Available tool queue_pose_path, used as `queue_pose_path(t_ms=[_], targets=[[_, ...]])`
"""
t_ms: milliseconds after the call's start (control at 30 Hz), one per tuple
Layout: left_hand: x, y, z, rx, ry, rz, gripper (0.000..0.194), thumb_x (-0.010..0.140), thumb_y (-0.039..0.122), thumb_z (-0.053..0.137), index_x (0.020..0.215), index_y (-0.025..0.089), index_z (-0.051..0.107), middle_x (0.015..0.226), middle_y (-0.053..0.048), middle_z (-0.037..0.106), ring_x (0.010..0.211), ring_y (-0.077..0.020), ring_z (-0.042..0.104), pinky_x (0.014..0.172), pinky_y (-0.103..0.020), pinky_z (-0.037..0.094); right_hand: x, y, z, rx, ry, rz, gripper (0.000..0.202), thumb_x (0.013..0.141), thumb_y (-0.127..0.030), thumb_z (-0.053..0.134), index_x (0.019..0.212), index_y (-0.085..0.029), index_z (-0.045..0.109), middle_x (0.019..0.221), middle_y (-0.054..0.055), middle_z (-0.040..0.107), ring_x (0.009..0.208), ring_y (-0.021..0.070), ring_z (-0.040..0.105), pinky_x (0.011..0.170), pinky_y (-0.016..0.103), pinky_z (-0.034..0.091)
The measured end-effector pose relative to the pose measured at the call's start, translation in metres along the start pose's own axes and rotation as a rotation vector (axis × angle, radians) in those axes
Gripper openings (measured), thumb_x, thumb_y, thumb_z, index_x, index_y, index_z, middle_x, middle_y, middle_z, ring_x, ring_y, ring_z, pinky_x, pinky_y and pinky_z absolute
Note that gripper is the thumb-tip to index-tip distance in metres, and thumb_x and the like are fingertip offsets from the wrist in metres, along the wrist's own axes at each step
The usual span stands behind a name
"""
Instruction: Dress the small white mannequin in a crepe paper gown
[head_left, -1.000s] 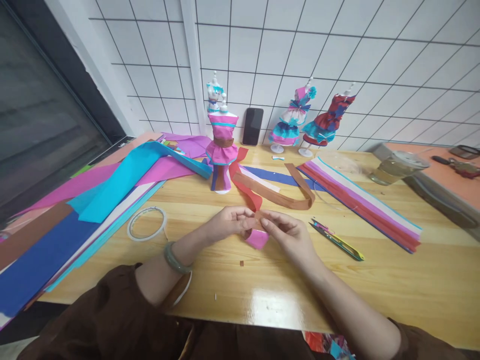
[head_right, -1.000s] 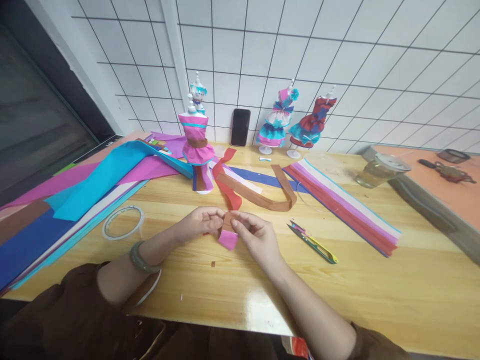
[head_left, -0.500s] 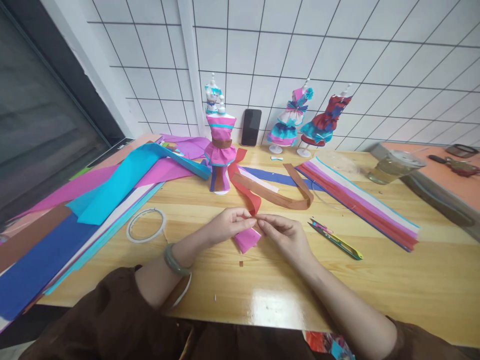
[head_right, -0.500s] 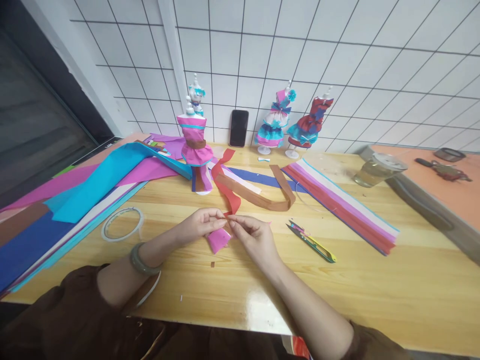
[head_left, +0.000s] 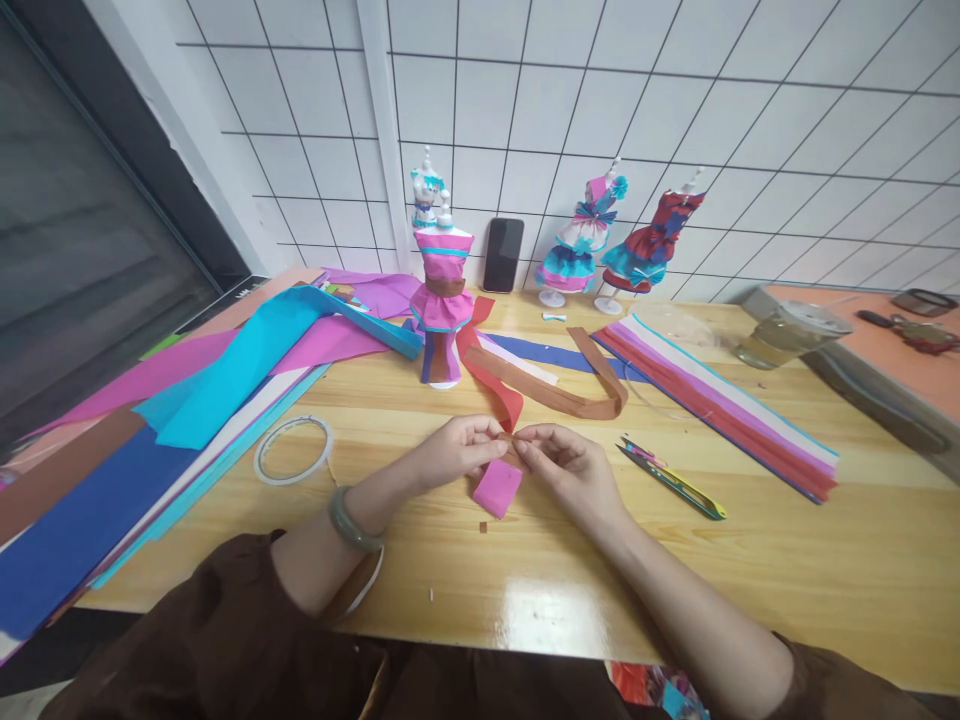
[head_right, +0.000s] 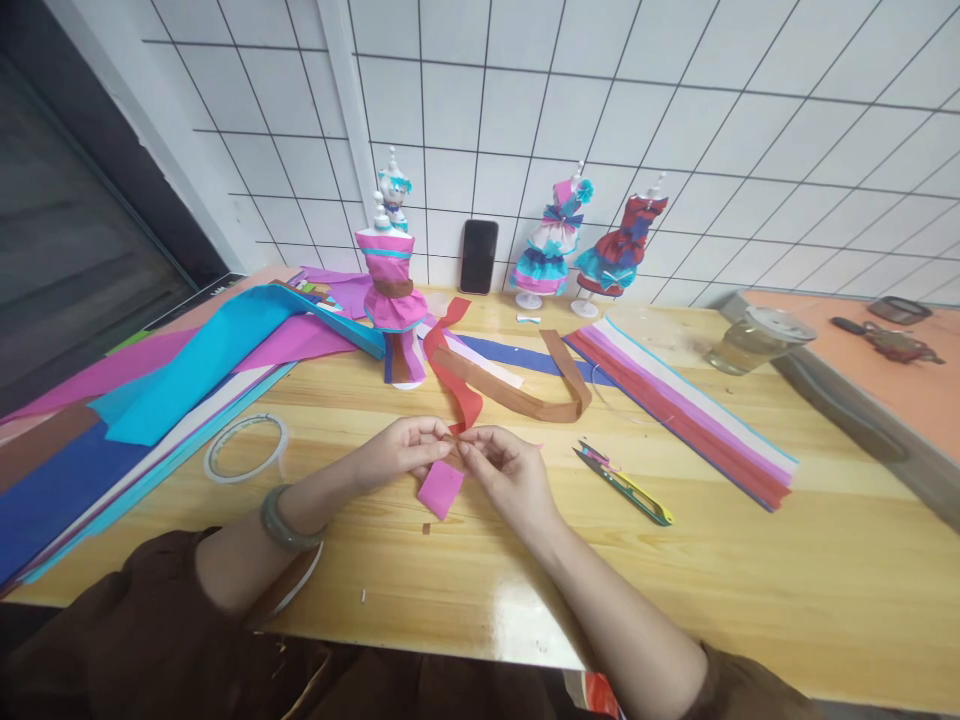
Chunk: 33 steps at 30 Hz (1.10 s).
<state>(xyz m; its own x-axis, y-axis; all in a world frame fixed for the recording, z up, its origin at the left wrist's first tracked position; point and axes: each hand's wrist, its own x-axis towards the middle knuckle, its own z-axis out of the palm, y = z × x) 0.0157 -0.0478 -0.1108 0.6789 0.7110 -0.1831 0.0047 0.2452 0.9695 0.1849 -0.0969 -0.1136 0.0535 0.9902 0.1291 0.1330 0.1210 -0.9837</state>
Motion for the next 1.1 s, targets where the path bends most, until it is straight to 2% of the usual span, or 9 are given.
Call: queue_pose_path(t_ms=[100,267,433,667,867,1100], targets=[[0.0012,-0.0014,-0.0005,-0.022,0.008,0.004,0.036,0.071,0.046,0.067,0.078,0.015,0.051,0.057,0.006,0.045,0.047,-0.0042,0.041,0.045,-0.016,0.031,-0.0014,0.0003,-0.0004,-0.052,-0.002,-0.026,0.022,0.073,-0.039,0.071,0.08,-0.019,0.071,0.074,0.006,0.072,0.062,0.016,0.064,0.059,0.029,0.053],[0.0,0.0023,0.0006,-0.048,0.016,-0.01,0.035,0.07,0.046,0.065,0.074,0.016,0.048,0.055,0.007,0.041,0.047,-0.0049,0.041,0.045,-0.016,0.03,-0.0035,0.0004,-0.0022,-0.078,-0.012,-0.095,0.018,0.076,-0.033,0.068,0.085,-0.02,0.074,0.085,0.008,0.074,0.072,0.0183,0.068,0.067,0.031,0.055],[-0.0015,0.0052,0.0008,-0.043,0.025,-0.016,0.034,0.072,0.046,0.062,0.074,0.016,0.047,0.056,0.007,0.041,0.047,-0.0045,0.04,0.045,-0.015,0.03,-0.0046,-0.0038,-0.0032,-0.091,-0.044,-0.155,0.014,0.078,-0.03,0.066,0.083,-0.02,0.075,0.083,0.007,0.074,0.074,0.0176,0.068,0.067,0.029,0.054],[-0.0008,0.0017,-0.0028,-0.082,0.008,-0.041,0.03,0.073,0.043,0.061,0.076,0.015,0.049,0.058,0.004,0.046,0.048,-0.0051,0.042,0.045,-0.016,0.028,-0.0052,-0.0038,-0.0042,-0.061,-0.062,-0.096,0.015,0.078,-0.031,0.065,0.085,-0.019,0.073,0.08,0.007,0.072,0.068,0.0155,0.065,0.063,0.026,0.052],[-0.0003,0.0017,-0.0033,-0.057,-0.001,-0.02,0.037,0.075,0.051,0.06,0.078,0.015,0.051,0.059,0.006,0.042,0.048,-0.0043,0.039,0.045,-0.016,0.027,-0.0054,-0.0051,-0.0048,-0.116,-0.067,-0.161,0.015,0.08,-0.027,0.064,0.086,-0.018,0.074,0.084,0.008,0.072,0.077,0.0167,0.066,0.069,0.027,0.052],[-0.0009,0.0022,-0.0019,-0.026,-0.003,0.0,0.041,0.071,0.053,0.065,0.077,0.016,0.049,0.058,0.007,0.041,0.049,-0.0041,0.039,0.046,-0.016,0.028,-0.0048,-0.0053,-0.0049,-0.13,-0.079,-0.153,0.016,0.081,-0.027,0.063,0.087,-0.019,0.074,0.085,0.008,0.072,0.075,0.0164,0.065,0.066,0.027,0.051]])
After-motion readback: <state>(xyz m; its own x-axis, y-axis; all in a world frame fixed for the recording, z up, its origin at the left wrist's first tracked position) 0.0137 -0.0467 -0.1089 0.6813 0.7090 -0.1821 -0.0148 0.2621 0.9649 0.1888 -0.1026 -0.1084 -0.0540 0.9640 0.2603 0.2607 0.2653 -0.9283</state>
